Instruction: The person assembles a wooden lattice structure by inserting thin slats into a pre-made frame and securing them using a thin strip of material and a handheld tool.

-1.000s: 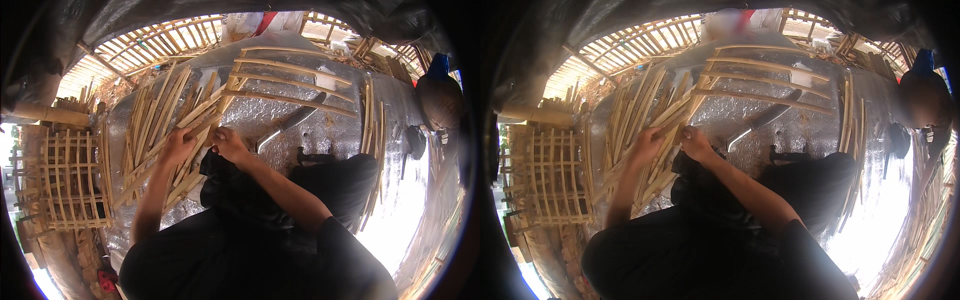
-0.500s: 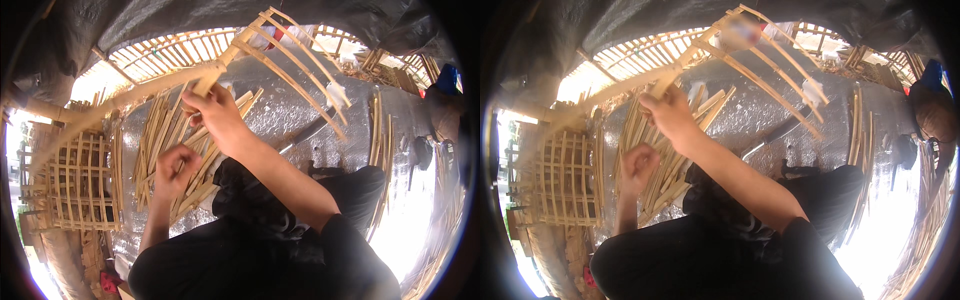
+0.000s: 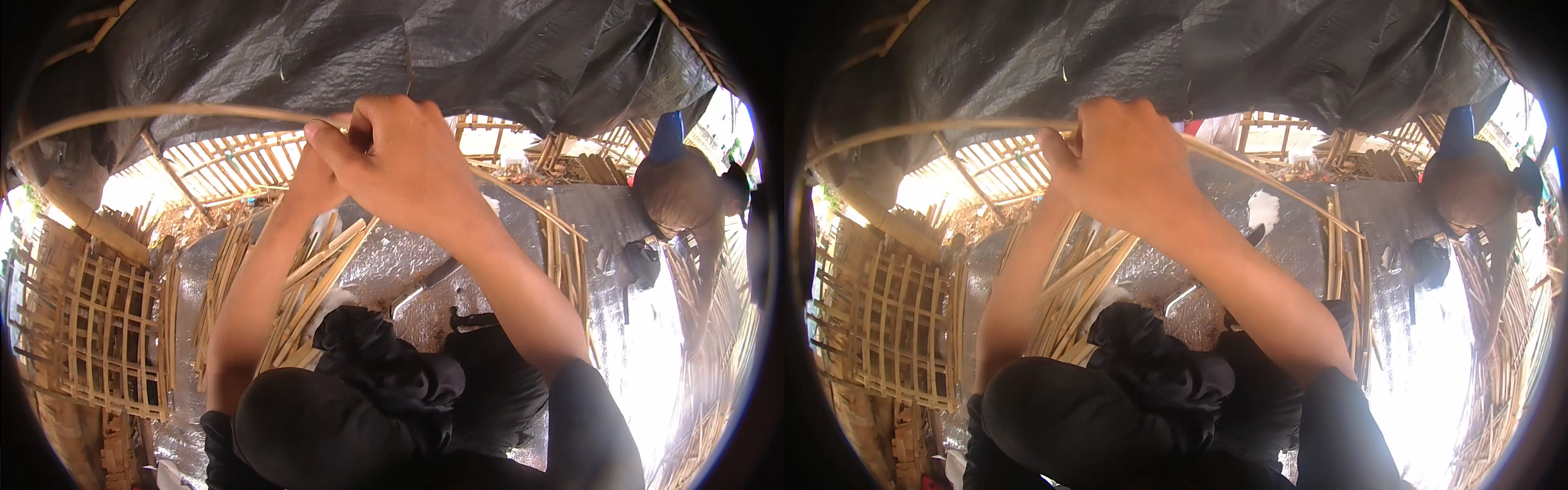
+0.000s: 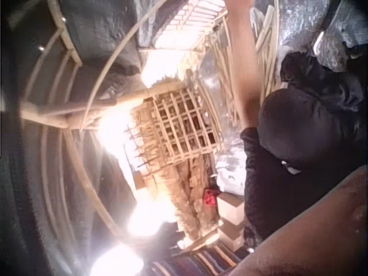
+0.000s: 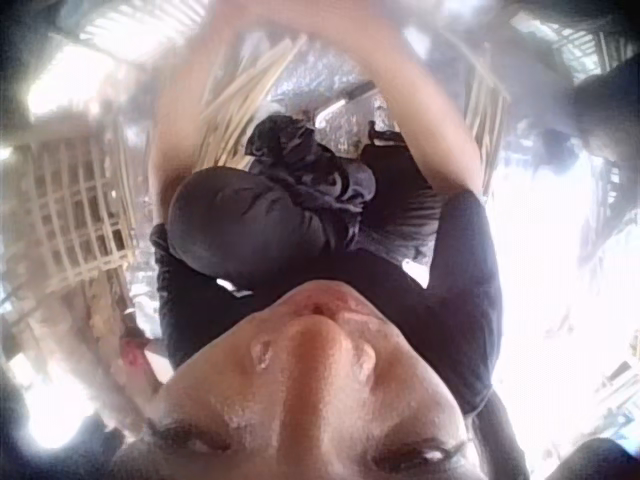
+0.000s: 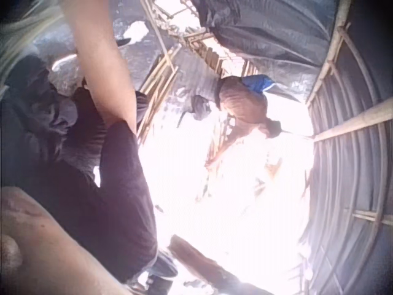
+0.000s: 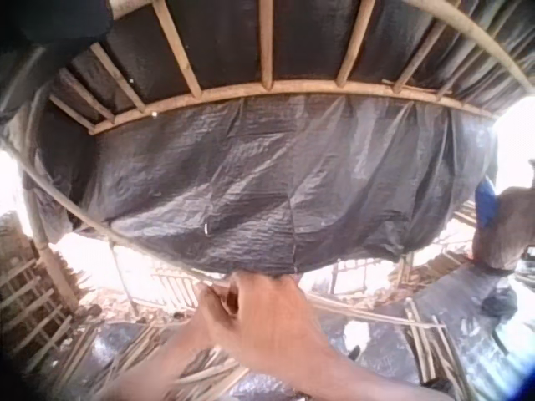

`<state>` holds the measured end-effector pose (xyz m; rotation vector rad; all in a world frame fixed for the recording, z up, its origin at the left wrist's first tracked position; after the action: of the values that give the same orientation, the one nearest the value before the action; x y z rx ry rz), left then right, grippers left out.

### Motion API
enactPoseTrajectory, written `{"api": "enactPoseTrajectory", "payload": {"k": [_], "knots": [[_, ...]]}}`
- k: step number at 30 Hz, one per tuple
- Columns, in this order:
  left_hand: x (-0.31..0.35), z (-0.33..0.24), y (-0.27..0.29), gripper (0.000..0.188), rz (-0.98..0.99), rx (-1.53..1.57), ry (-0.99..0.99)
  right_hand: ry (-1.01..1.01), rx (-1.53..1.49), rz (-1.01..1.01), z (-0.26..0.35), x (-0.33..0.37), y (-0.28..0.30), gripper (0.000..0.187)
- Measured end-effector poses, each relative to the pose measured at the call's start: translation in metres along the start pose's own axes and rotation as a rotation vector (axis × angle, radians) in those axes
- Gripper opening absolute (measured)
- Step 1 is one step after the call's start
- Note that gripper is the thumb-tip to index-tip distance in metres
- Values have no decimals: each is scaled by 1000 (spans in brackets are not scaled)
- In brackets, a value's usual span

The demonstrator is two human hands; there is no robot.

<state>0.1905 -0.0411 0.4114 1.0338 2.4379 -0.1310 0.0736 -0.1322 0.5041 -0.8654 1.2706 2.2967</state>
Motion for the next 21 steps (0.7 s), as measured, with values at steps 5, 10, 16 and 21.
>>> {"api": "enactPoseTrajectory", "payload": {"k": [5,10,16,21], "knots": [[15,14,-5,45,-201,-428,-223,401,93,-127,70,-23,5,62],[26,71,-51,36,-328,-397,-382,337,-24,443,57,-27,-72,24],[33,85,-53,32,-46,-85,-214,86,-199,415,51,-40,-45,46],[9,86,-52,31,-184,-646,-427,14,-195,355,44,-42,-34,60]]}}
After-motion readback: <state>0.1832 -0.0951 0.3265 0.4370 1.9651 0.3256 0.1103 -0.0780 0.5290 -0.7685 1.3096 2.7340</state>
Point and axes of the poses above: each hand's wrist, its own x-axis away from the middle knuckle, its own y-axis out of the back of the hand, z = x × y, the point moved 6 cm from there along -x, towards the middle knuckle, and after that the axes turned 13 degrees about x, right-handed, at the moved point
